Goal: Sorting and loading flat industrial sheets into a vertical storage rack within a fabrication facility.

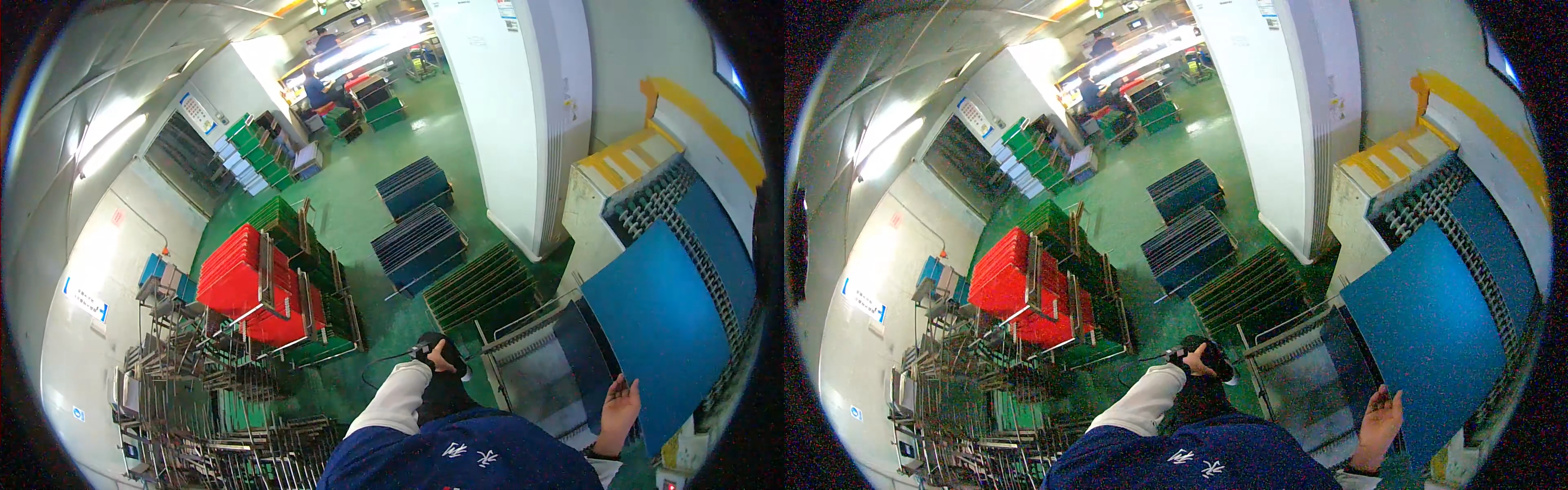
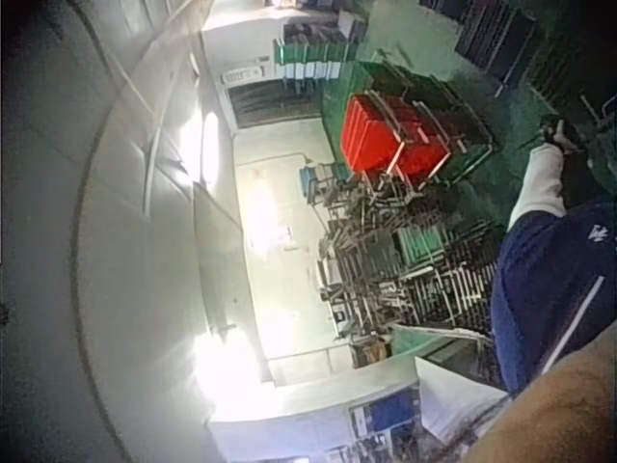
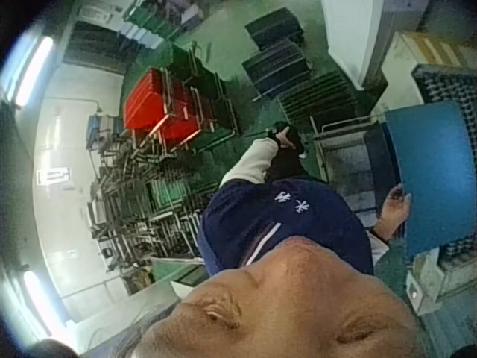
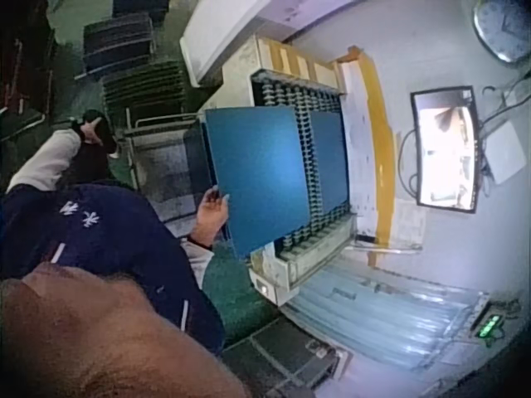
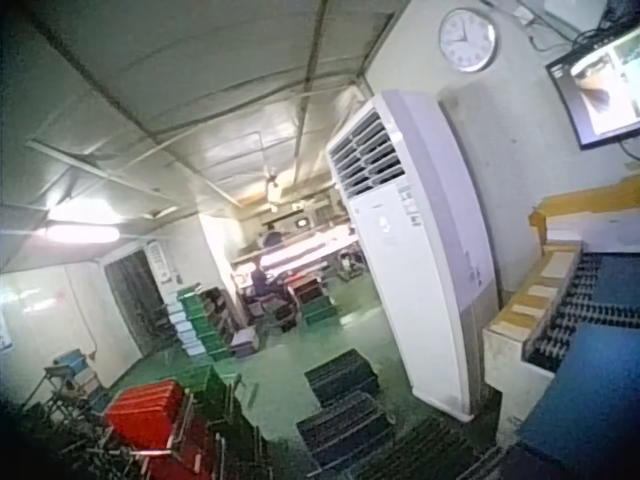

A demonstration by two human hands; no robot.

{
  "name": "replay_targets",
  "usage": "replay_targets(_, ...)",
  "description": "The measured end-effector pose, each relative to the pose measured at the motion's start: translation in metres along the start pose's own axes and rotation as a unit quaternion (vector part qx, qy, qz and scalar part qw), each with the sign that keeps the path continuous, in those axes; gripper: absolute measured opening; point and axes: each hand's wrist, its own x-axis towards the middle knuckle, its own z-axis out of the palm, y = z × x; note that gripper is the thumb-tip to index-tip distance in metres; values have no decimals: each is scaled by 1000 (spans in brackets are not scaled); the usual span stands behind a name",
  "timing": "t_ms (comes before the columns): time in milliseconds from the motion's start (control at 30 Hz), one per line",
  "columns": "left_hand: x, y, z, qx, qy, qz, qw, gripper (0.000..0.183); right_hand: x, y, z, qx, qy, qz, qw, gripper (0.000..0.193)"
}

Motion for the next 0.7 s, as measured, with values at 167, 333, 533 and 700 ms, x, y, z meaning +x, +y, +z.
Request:
replay_targets(167,20,-24,11,-48,-10,-23,999,128,5,0,-5,-2,-24,18,1000,25)
replay_targets(333,23,-21,12,-60,-21,-19,998,129,9,-3,-14,-15,-9,-1,1000,26)
replay_targets(533,-2,-11,7,2,37,28,999,127,23,-5,-24,0,-29,10,1000,26)
replay_targets(700,10,-51,8,2,65,9,998,125,16,1,1,7,-27,11,1000,27)
